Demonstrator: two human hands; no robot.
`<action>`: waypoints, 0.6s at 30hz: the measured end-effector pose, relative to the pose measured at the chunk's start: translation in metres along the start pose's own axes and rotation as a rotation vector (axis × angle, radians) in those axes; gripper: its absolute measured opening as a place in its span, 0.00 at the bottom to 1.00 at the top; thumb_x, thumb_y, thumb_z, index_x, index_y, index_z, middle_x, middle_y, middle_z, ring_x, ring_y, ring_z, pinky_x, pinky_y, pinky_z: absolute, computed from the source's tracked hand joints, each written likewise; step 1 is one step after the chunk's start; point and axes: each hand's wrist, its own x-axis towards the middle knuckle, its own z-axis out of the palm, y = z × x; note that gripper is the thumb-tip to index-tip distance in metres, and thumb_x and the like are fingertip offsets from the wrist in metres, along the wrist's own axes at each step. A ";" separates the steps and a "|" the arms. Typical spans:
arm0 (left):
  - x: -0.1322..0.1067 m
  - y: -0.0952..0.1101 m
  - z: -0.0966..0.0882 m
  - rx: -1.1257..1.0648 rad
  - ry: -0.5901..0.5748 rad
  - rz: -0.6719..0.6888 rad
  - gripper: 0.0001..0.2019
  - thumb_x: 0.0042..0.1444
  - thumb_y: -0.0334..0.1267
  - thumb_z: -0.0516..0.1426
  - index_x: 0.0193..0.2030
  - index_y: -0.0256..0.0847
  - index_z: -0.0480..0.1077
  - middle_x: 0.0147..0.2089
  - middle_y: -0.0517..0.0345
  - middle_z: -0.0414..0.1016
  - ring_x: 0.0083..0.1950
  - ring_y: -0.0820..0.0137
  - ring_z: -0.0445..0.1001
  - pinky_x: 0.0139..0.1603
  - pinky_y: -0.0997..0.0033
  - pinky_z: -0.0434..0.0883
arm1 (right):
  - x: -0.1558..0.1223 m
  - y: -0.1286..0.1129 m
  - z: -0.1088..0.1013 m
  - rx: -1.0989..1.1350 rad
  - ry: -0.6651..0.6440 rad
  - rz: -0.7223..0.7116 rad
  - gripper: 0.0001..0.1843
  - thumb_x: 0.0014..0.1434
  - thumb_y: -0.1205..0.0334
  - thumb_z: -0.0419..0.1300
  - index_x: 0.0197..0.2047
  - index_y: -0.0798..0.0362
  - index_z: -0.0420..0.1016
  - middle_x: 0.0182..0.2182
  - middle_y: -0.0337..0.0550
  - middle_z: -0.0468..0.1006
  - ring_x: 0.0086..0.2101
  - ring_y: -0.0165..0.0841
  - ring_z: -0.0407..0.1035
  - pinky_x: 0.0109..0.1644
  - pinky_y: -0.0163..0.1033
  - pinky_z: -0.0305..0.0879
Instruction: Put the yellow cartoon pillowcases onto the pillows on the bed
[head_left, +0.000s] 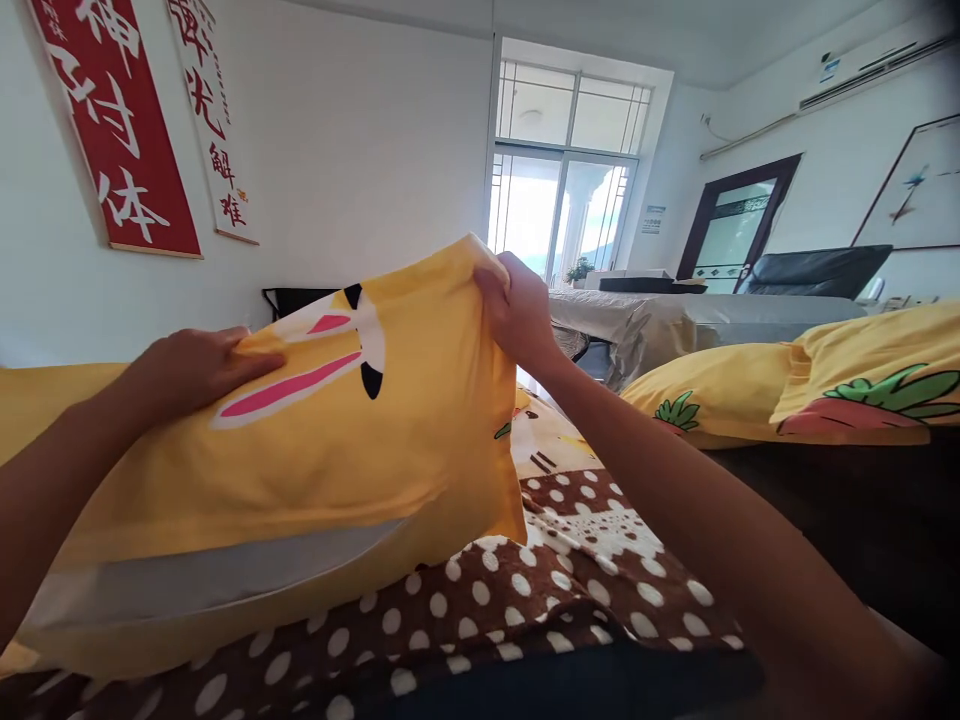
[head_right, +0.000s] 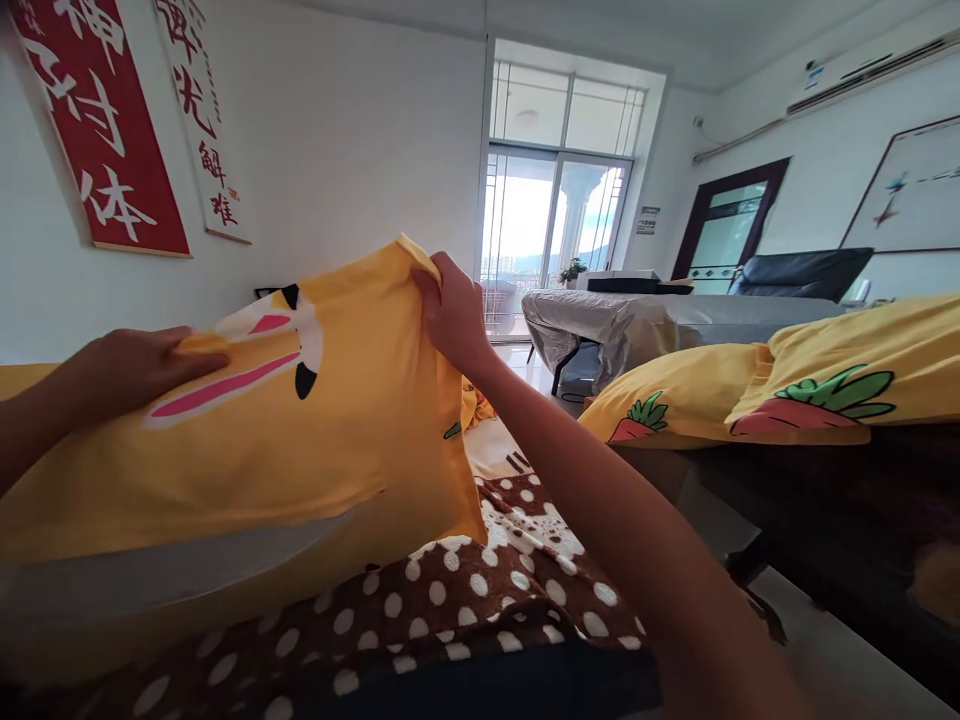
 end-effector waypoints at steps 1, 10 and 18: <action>0.001 0.004 0.000 -0.075 0.047 0.027 0.24 0.50 0.64 0.49 0.22 0.43 0.56 0.20 0.62 0.63 0.24 0.70 0.60 0.29 0.72 0.54 | 0.001 0.000 0.001 0.008 -0.010 -0.007 0.18 0.63 0.50 0.49 0.26 0.49 0.51 0.23 0.33 0.55 0.26 0.28 0.53 0.32 0.36 0.56; 0.024 0.151 -0.053 -0.583 0.187 0.410 0.18 0.54 0.52 0.55 0.39 0.38 0.70 0.35 0.58 0.71 0.37 0.67 0.69 0.39 0.69 0.64 | 0.014 -0.026 0.013 0.131 0.018 -0.037 0.19 0.65 0.46 0.45 0.30 0.51 0.59 0.27 0.37 0.60 0.33 0.30 0.62 0.38 0.39 0.65; 0.020 0.166 -0.044 -0.911 0.133 0.220 0.19 0.54 0.53 0.55 0.27 0.37 0.63 0.27 0.59 0.60 0.34 0.69 0.67 0.32 0.70 0.65 | -0.098 -0.025 -0.017 0.243 -0.177 0.221 0.12 0.59 0.51 0.55 0.37 0.52 0.68 0.31 0.40 0.73 0.32 0.33 0.69 0.34 0.38 0.66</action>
